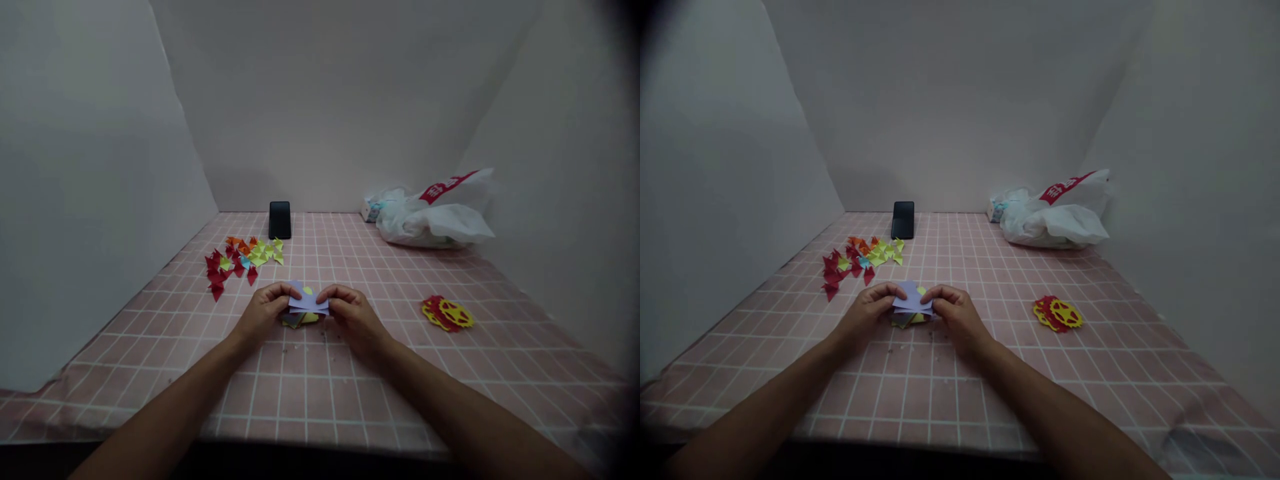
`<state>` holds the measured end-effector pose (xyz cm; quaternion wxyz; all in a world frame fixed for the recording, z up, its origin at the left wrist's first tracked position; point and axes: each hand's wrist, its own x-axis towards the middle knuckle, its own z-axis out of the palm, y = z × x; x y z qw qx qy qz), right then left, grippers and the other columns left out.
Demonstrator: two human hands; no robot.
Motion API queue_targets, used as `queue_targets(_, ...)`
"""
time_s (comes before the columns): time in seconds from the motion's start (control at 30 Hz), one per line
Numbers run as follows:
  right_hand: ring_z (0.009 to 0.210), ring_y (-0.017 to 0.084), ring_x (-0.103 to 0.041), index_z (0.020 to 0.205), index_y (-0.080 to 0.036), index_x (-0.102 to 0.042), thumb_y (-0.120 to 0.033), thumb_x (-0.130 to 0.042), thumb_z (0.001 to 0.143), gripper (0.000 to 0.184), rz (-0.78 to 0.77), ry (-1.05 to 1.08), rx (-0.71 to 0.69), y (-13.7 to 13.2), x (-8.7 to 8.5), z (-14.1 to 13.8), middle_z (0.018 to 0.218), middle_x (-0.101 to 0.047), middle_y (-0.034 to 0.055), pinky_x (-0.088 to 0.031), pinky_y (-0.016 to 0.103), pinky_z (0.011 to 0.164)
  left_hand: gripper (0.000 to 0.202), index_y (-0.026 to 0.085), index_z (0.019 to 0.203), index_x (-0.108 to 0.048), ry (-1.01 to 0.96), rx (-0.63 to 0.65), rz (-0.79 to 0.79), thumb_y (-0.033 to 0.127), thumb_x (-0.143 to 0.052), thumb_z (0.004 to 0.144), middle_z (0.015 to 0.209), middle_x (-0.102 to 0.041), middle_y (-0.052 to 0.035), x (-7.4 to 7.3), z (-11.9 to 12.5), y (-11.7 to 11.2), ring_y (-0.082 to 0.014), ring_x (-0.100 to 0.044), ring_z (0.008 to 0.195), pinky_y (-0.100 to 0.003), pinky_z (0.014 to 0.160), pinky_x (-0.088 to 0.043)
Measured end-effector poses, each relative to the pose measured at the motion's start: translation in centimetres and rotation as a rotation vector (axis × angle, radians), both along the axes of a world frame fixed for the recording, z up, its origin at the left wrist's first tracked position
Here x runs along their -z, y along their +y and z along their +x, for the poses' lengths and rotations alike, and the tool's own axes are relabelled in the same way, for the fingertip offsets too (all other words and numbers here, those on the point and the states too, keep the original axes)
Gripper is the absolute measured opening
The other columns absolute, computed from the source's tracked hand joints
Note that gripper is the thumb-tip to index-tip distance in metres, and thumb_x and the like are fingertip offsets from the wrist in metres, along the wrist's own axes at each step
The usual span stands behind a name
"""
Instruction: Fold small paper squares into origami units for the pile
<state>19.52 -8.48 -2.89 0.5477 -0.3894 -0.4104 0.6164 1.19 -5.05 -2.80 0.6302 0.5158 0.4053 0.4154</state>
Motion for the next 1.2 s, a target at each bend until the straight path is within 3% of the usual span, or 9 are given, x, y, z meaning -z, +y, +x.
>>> queue_targets(0.23, 0.062, 0.013, -0.053, 0.069, -0.020, -0.068, -0.017, -0.061, 0.063, 0.010, -0.027, 0.015, 0.009, 0.0, 0.1, 0.0, 0.066, -0.059, -0.0005, -0.041, 0.025, 0.058, 0.016, 0.017, 0.078, -0.070, 0.148, -0.042, 0.154, 0.023, -0.058, 0.070, 0.073, -0.065, -0.0011, -0.1, -0.1, 0.0, -0.0138, -0.058, 0.065, -0.026, 0.064, -0.047)
queue_targets(0.37, 0.066, 0.014, -0.055, 0.070, -0.019, -0.066, -0.016, -0.060, 0.064, 0.009, -0.013, 0.017, -0.005, 0.0, 0.3, 0.1, 0.069, -0.060, 0.0000, -0.042, 0.026, 0.060, 0.019, 0.018, 0.089, -0.068, 0.005, -0.051, 0.081, 0.026, -0.062, 0.073, 0.080, -0.067, -0.0008, 0.0, -0.1, -0.1, -0.0136, -0.062, 0.069, -0.025, 0.066, -0.049)
queue_targets(0.47, 0.070, 0.016, -0.057, 0.070, -0.019, -0.065, -0.016, -0.059, 0.065, 0.009, -0.001, -0.018, -0.029, -0.1, 0.4, 0.1, 0.072, -0.061, 0.0004, -0.044, 0.028, 0.064, 0.027, 0.017, 0.098, -0.066, -0.029, -0.011, 0.005, 0.038, -0.062, 0.080, 0.073, -0.066, -0.0009, 0.0, -0.1, -0.2, -0.0141, -0.062, 0.061, -0.024, 0.056, -0.049)
queue_targets(0.67, 0.066, 0.013, -0.051, 0.069, -0.020, -0.066, -0.016, -0.055, 0.065, 0.013, 0.066, -0.108, -0.052, -0.1, 0.7, 0.1, 0.068, -0.058, -0.0014, -0.038, 0.028, 0.064, 0.032, 0.015, 0.078, -0.062, 0.120, 0.130, -0.066, 0.046, -0.070, 0.075, 0.053, -0.057, 0.0023, 0.1, 0.3, -0.3, -0.0075, -0.047, 0.040, -0.018, 0.040, -0.033)
queue_targets(1.2, 0.069, 0.015, -0.050, 0.070, -0.021, -0.063, -0.015, -0.053, 0.067, 0.012, 0.134, -0.182, -0.075, 0.2, 1.4, 0.1, 0.072, -0.056, 0.0002, -0.039, 0.030, 0.066, 0.023, 0.016, 0.074, -0.058, 0.064, 0.095, -0.061, 0.036, -0.071, 0.076, 0.054, -0.057, 0.0032, 0.5, 0.5, -0.1, -0.0060, -0.047, 0.042, -0.018, 0.043, -0.032)
